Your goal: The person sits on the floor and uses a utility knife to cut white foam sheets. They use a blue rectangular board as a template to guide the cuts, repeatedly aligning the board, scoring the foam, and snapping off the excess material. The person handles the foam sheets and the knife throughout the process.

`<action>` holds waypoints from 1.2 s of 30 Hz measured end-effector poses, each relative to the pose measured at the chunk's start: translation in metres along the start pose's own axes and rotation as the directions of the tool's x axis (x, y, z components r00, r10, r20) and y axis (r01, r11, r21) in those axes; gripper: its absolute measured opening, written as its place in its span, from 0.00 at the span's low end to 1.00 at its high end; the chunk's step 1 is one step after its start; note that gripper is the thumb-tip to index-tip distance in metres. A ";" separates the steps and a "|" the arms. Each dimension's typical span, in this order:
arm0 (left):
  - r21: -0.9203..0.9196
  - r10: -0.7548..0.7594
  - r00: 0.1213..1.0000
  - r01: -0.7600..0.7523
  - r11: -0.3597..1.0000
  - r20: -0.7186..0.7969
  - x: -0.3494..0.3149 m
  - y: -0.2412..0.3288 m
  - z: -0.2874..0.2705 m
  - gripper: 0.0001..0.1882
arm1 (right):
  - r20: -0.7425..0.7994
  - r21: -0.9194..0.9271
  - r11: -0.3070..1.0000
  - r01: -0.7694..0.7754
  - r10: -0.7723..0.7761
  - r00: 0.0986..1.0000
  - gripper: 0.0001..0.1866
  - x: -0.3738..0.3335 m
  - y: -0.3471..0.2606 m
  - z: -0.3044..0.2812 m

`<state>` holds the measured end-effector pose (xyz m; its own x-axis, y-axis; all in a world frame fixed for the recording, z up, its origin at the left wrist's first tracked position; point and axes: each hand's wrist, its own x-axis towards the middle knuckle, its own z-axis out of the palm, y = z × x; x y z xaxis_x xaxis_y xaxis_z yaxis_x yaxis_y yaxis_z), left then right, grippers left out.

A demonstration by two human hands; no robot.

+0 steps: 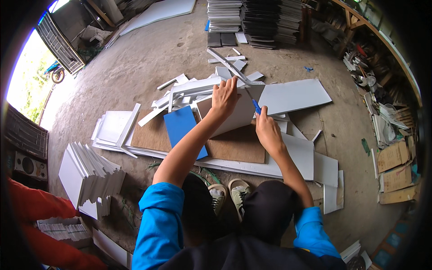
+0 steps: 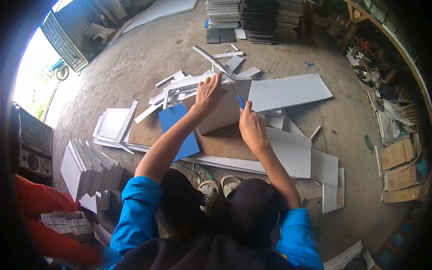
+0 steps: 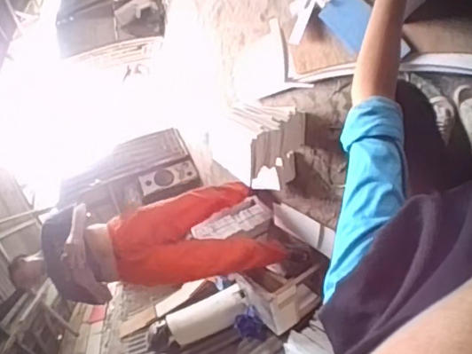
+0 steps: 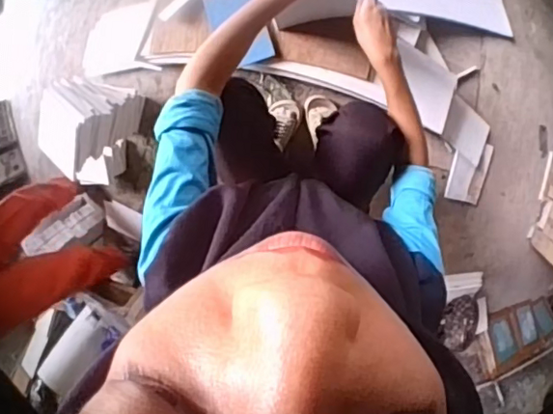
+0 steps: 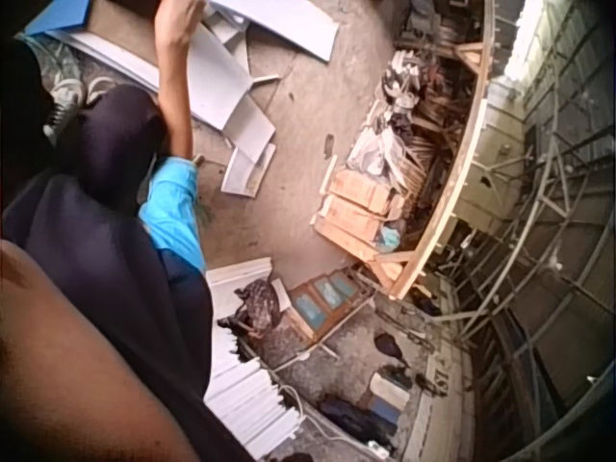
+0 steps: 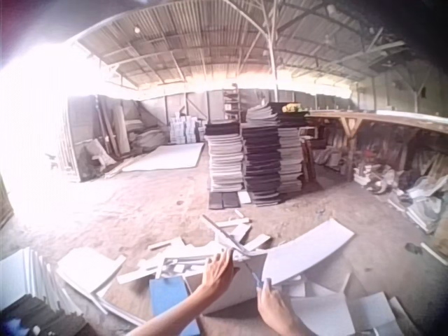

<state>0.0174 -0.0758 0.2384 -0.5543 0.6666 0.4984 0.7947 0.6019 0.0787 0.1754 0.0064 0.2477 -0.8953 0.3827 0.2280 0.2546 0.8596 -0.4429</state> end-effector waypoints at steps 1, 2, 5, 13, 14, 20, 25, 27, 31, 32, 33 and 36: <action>0.003 -0.002 1.000 0.002 1.000 0.002 -0.001 0.000 0.000 0.31 | -0.011 0.008 1.000 0.010 -0.010 1.000 0.11 0.000 0.000 0.001; 0.004 -0.004 1.000 0.004 1.000 0.002 0.000 0.000 0.000 0.32 | -0.023 0.013 1.000 0.022 -0.022 1.000 0.11 0.000 0.000 0.002; 0.006 -0.006 1.000 0.006 1.000 -0.004 -0.001 0.001 0.000 0.32 | -0.034 0.022 0.999 0.037 -0.036 0.999 0.11 0.002 0.000 0.003; 0.016 -0.003 1.000 0.004 1.000 -0.023 -0.002 0.002 0.001 0.32 | -0.009 0.018 0.999 0.044 -0.044 0.999 0.13 0.004 0.001 0.010; 0.016 -0.005 1.000 0.005 1.000 -0.026 -0.002 0.002 0.001 0.32 | -0.014 0.010 0.998 0.056 -0.056 0.998 0.13 0.004 0.000 0.009; 0.011 -0.012 1.000 0.012 1.000 -0.013 -0.002 0.003 0.000 0.32 | 0.001 0.000 0.999 0.050 -0.050 0.999 0.13 0.002 -0.004 0.007; 0.024 -0.003 1.000 0.003 1.000 -0.024 -0.002 0.005 -0.001 0.32 | 0.033 -0.019 0.999 0.045 -0.044 0.998 0.14 0.003 -0.005 0.007; 0.029 0.009 0.999 -0.007 1.000 -0.044 -0.004 0.004 0.000 0.32 | 0.085 -0.029 0.999 0.026 -0.024 0.996 0.15 0.004 -0.011 0.003; 0.038 0.022 1.000 -0.021 0.999 -0.021 -0.008 0.004 0.001 0.32 | 0.159 0.028 0.997 -0.070 0.065 0.985 0.17 0.013 -0.011 0.005; 0.041 0.033 0.999 -0.033 0.999 -0.016 -0.009 0.004 0.000 0.32 | 0.179 0.039 0.995 -0.090 0.082 0.981 0.18 0.017 -0.012 0.003; 0.045 0.045 0.999 -0.044 0.998 -0.011 -0.010 0.005 -0.001 0.32 | 0.199 0.051 0.993 -0.110 0.098 0.975 0.18 0.020 -0.013 0.002; 0.063 0.074 0.997 -0.072 0.995 -0.038 -0.013 0.008 0.000 0.33 | 0.243 0.052 0.989 -0.141 0.125 0.962 0.20 0.030 -0.010 -0.002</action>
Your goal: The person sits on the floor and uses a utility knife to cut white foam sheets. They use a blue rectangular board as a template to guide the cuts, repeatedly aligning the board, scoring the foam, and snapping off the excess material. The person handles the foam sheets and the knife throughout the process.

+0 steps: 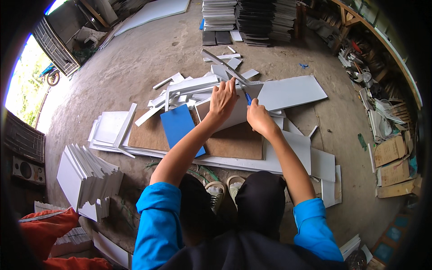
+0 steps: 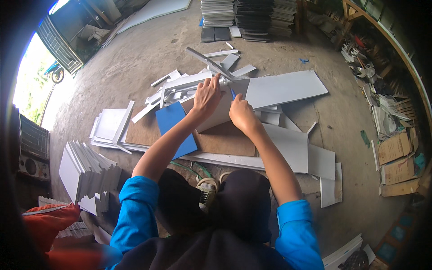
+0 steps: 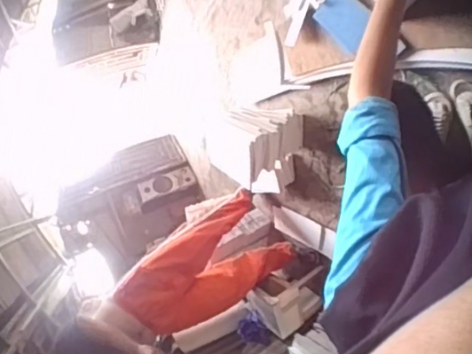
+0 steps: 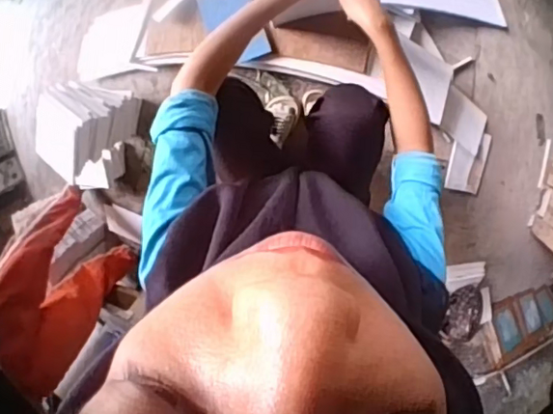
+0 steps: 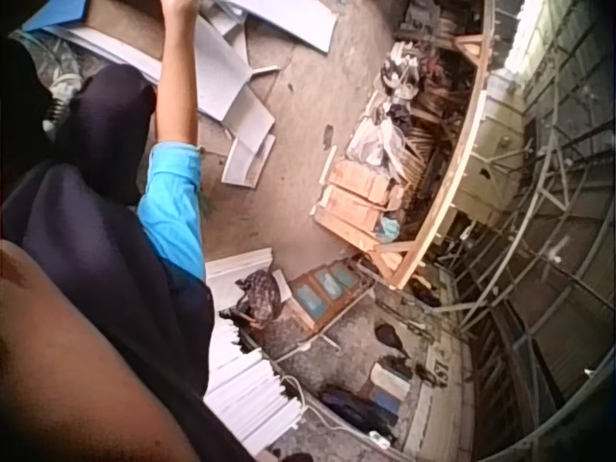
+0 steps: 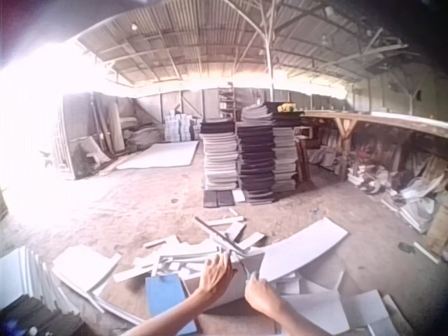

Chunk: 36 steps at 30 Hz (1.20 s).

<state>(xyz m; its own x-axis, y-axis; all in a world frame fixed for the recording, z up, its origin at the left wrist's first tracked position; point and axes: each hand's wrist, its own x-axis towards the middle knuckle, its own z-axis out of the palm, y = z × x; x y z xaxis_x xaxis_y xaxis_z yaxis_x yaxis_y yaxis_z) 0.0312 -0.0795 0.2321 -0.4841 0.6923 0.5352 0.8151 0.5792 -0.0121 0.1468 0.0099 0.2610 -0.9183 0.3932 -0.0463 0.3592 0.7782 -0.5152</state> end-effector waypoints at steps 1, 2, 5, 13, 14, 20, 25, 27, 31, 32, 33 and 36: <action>0.007 0.006 0.999 -0.005 1.000 -0.031 0.000 -0.001 0.000 0.34 | 0.015 0.008 1.000 -0.011 0.011 1.000 0.20 0.004 -0.001 -0.001; 0.009 0.009 0.998 -0.009 1.000 -0.062 -0.001 0.000 0.001 0.34 | 0.032 0.011 1.000 -0.024 0.024 0.999 0.20 0.007 -0.002 -0.001; 0.037 -0.007 0.997 0.010 0.999 -0.082 -0.001 0.002 0.003 0.35 | 0.072 0.020 0.998 -0.056 0.054 0.996 0.21 0.017 -0.007 -0.005; 0.000 -0.010 1.000 0.010 1.000 0.003 -0.002 0.005 -0.001 0.33 | 0.011 -0.078 0.997 -0.029 0.030 0.999 0.18 -0.005 0.003 0.005; -0.006 -0.004 1.000 0.004 1.000 -0.001 -0.001 0.004 0.000 0.33 | -0.033 -0.092 0.996 0.001 -0.004 0.999 0.15 -0.006 0.003 0.007; 0.015 0.035 0.999 -0.034 0.999 -0.023 -0.004 0.001 0.001 0.34 | 0.112 0.014 0.985 -0.173 0.170 0.979 0.15 0.006 -0.021 -0.010; 0.035 -0.002 1.000 0.002 0.999 0.014 -0.001 0.006 -0.005 0.33 | 0.173 0.067 0.971 -0.229 0.214 0.961 0.16 0.016 -0.022 -0.015; 0.037 0.012 1.000 -0.013 0.999 0.029 -0.003 0.004 -0.004 0.33 | 0.170 0.062 0.976 -0.211 0.197 0.965 0.16 0.011 -0.024 -0.015; -0.009 -0.003 0.999 0.003 1.000 0.043 0.001 0.004 -0.004 0.33 | 0.130 0.013 0.984 -0.180 0.177 0.976 0.18 0.004 -0.005 0.000; -0.006 0.017 0.999 -0.017 1.000 0.037 -0.001 0.003 -0.004 0.33 | 0.148 0.016 0.982 -0.186 0.181 0.972 0.18 0.002 -0.006 -0.001; -0.011 0.019 0.999 -0.019 1.000 0.036 -0.001 0.001 -0.003 0.33 | 0.166 0.020 0.981 -0.192 0.186 0.968 0.19 0.001 -0.007 -0.002; -0.015 0.034 0.999 -0.034 0.999 0.023 0.001 -0.003 -0.001 0.33 | 0.174 0.057 0.977 -0.207 0.194 0.965 0.20 0.002 -0.018 -0.012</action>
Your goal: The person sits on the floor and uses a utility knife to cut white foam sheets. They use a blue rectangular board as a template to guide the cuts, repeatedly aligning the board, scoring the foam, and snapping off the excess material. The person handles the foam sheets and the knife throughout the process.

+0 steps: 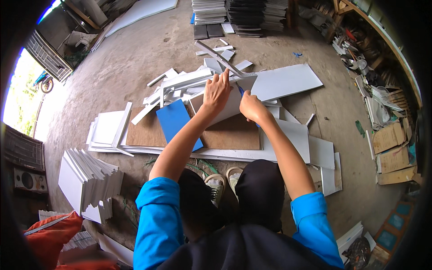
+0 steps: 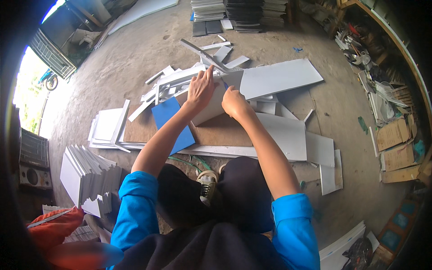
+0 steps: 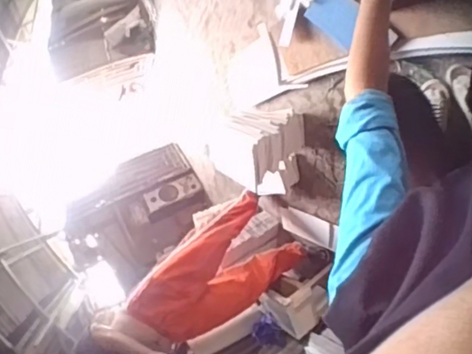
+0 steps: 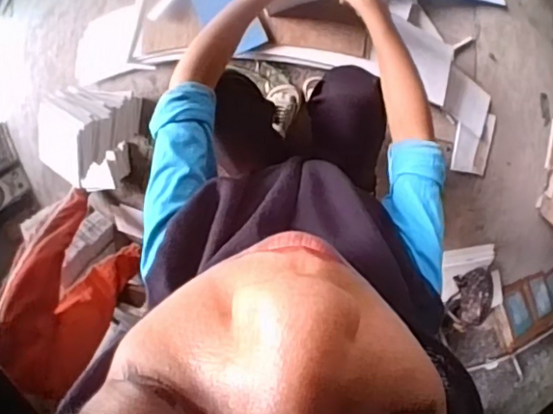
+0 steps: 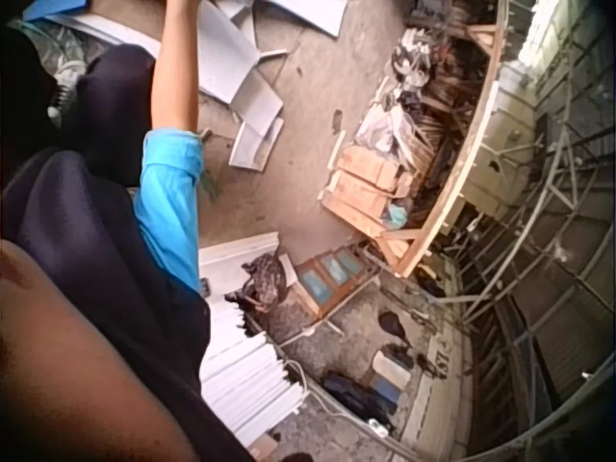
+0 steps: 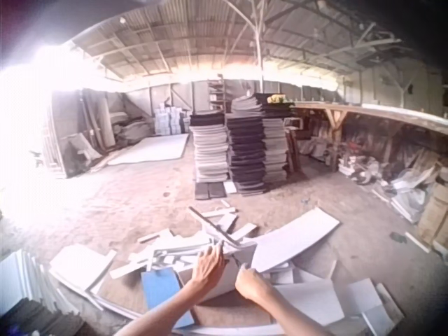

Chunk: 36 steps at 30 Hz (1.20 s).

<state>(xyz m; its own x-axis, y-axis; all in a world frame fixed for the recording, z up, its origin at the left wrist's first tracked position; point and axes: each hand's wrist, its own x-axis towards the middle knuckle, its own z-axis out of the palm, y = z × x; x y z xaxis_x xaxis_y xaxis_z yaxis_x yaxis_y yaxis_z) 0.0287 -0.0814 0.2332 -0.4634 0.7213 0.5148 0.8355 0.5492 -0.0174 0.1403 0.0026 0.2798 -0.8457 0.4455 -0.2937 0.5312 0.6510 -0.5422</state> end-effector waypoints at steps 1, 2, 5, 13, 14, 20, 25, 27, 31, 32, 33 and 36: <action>0.009 0.008 1.000 -0.008 1.000 -0.012 0.000 -0.001 0.000 0.33 | -0.004 0.002 1.000 -0.004 0.004 1.000 0.18 0.004 0.000 0.001; 0.018 0.015 1.000 -0.015 1.000 -0.026 0.000 -0.001 0.000 0.33 | -0.008 0.001 1.000 -0.008 0.008 1.000 0.17 0.009 0.000 0.002; 0.005 0.036 0.998 -0.036 0.999 -0.050 0.000 0.000 0.001 0.32 | 0.014 0.000 0.999 -0.044 0.043 0.999 0.16 0.017 -0.001 -0.001; 0.046 0.037 0.993 -0.032 0.998 -0.112 -0.001 -0.002 0.008 0.28 | 0.173 -0.075 0.994 -0.085 0.097 0.980 0.14 0.034 -0.003 -0.001; 0.005 0.016 0.995 -0.016 1.000 -0.101 0.000 -0.001 0.006 0.28 | 0.184 -0.084 0.992 -0.090 0.104 0.977 0.14 0.038 -0.002 -0.001; -0.192 -0.177 0.983 0.162 0.968 -0.059 0.014 0.000 0.004 0.22 | 0.151 -0.113 0.992 -0.057 0.074 0.986 0.14 0.044 -0.004 0.003; -0.386 -0.307 0.951 0.297 0.873 0.037 0.025 0.004 -0.002 0.14 | 0.051 -0.090 0.992 -0.085 0.089 0.995 0.13 0.051 0.000 0.011; -0.388 -0.309 0.951 0.291 0.875 0.016 0.025 0.001 0.000 0.12 | 0.052 -0.049 0.993 -0.103 0.106 0.993 0.13 0.055 0.000 0.016; -0.362 -0.266 0.964 0.257 0.896 0.025 0.027 -0.006 0.007 0.15 | 0.135 -0.113 0.982 -0.148 0.163 0.977 0.12 0.073 0.003 0.026; -0.347 -0.273 0.961 0.273 0.897 0.050 0.027 -0.006 0.007 0.16 | 0.149 -0.102 0.982 -0.160 0.174 0.973 0.11 0.075 0.005 0.029; -0.332 -0.279 0.957 0.288 0.898 0.075 0.028 -0.006 0.007 0.16 | 0.162 -0.092 0.981 -0.172 0.185 0.969 0.11 0.078 0.006 0.031; -0.306 -0.284 0.952 0.305 0.902 0.113 0.030 -0.008 0.008 0.17 | 0.215 -0.133 0.971 -0.198 0.223 0.951 0.12 0.088 0.009 0.042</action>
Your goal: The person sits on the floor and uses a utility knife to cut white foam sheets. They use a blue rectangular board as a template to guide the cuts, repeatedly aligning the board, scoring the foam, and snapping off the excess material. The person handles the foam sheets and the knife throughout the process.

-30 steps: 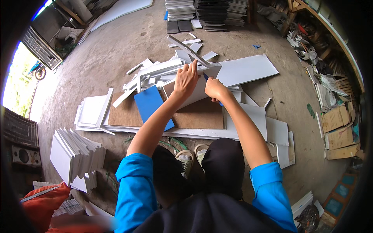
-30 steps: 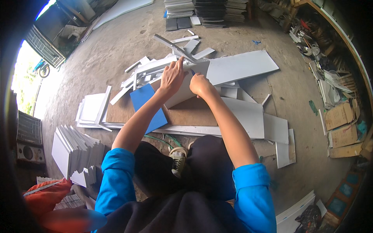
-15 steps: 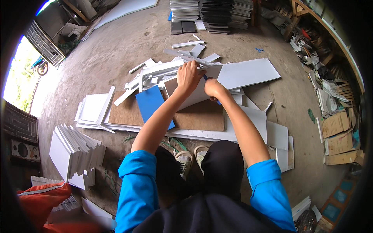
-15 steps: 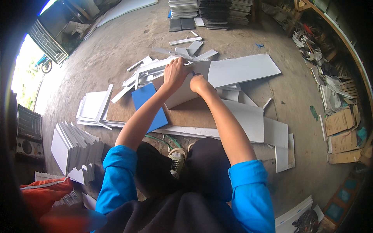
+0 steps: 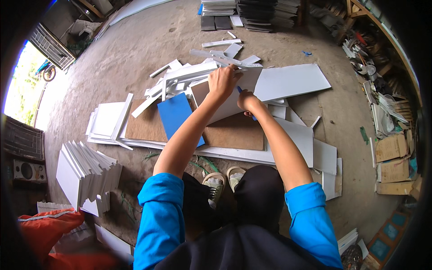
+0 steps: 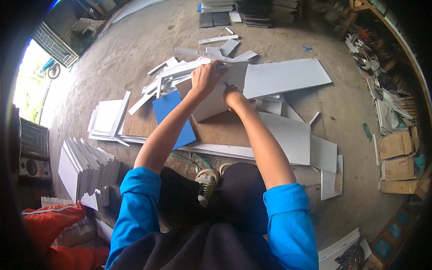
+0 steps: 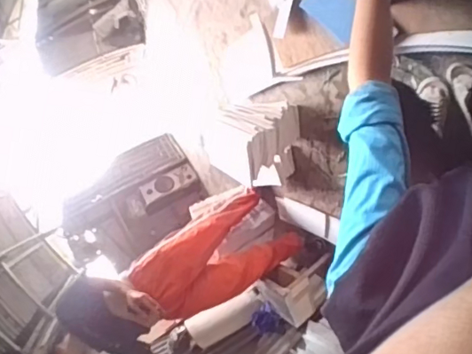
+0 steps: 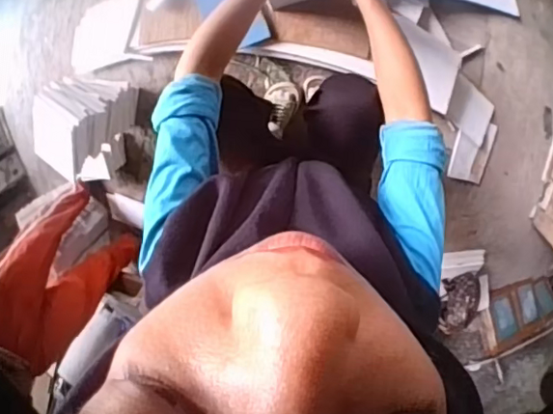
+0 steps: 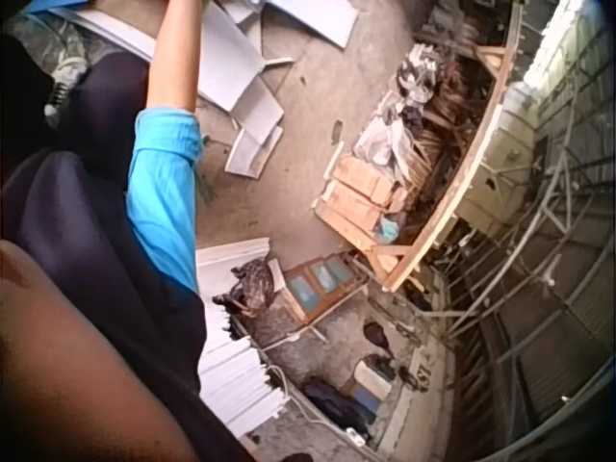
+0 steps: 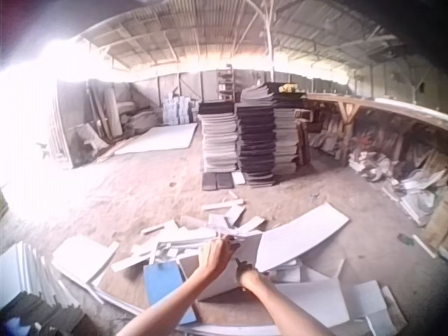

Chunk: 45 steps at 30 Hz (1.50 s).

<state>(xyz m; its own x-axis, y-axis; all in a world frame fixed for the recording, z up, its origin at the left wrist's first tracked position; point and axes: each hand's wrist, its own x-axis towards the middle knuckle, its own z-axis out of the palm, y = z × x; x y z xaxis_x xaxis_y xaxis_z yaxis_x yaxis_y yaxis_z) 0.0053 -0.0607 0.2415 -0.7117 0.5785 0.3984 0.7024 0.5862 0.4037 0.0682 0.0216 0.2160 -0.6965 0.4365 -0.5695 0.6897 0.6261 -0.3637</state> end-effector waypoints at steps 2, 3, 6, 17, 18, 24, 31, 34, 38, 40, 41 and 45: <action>0.010 0.016 1.000 -0.016 1.000 -0.021 0.001 -0.004 0.001 0.16 | 0.014 0.063 0.998 -0.022 0.021 1.000 0.12 0.009 0.003 0.010; 0.016 0.033 0.998 -0.032 0.999 -0.049 0.001 -0.008 0.002 0.15 | 0.023 0.094 0.995 -0.031 0.029 0.999 0.12 0.013 0.005 0.017; 0.070 0.065 0.997 -0.062 0.996 -0.043 0.000 -0.009 0.004 0.14 | 0.095 0.167 0.985 -0.034 0.018 0.995 0.13 0.017 0.028 0.051; 0.141 0.049 0.998 -0.055 0.989 0.044 0.010 -0.021 0.007 0.17 | 0.094 0.130 0.991 -0.039 0.027 0.995 0.18 0.040 0.050 0.088; 0.137 0.051 0.998 -0.056 0.989 0.043 0.011 -0.019 0.008 0.17 | 0.093 0.126 0.991 -0.039 0.028 0.995 0.18 0.044 0.052 0.090; 0.127 0.053 0.995 -0.063 0.990 0.080 0.009 -0.014 0.007 0.16 | 0.053 0.116 0.993 -0.009 0.003 0.999 0.14 0.061 0.061 0.106; 0.163 0.176 0.984 -0.169 0.972 -0.026 0.000 -0.004 0.014 0.15 | -0.131 0.027 0.989 0.145 -0.140 0.981 0.16 0.102 0.103 0.149; 0.214 0.198 0.977 -0.177 0.961 -0.079 -0.001 -0.007 0.016 0.15 | -0.107 0.088 0.984 0.154 -0.144 0.984 0.17 0.091 0.098 0.150; 0.258 0.214 0.967 -0.174 0.950 -0.136 -0.004 -0.016 0.023 0.15 | -0.001 0.127 0.991 0.052 -0.052 0.999 0.20 0.067 0.096 0.154; 0.251 0.178 0.978 -0.145 0.957 -0.113 -0.001 -0.004 0.026 0.15 | -0.076 0.066 0.994 0.093 -0.088 0.993 0.21 0.076 0.126 0.167; 0.254 0.188 0.975 -0.154 0.955 -0.114 0.001 -0.003 0.024 0.16 | -0.126 0.027 0.991 0.130 -0.126 0.984 0.20 0.077 0.135 0.173; 0.276 0.088 0.996 -0.083 0.958 -0.006 -0.001 -0.016 0.008 0.19 | -0.112 0.081 0.989 0.121 -0.111 0.987 0.20 0.049 0.138 0.179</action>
<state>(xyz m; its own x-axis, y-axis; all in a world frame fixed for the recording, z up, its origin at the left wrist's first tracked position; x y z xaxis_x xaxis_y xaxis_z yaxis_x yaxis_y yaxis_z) -0.0047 -0.0660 0.2277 -0.6473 0.6241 0.4376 0.7314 0.6701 0.1264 0.1642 0.0141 0.0059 -0.7866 0.4338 -0.4393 0.6144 0.6200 -0.4880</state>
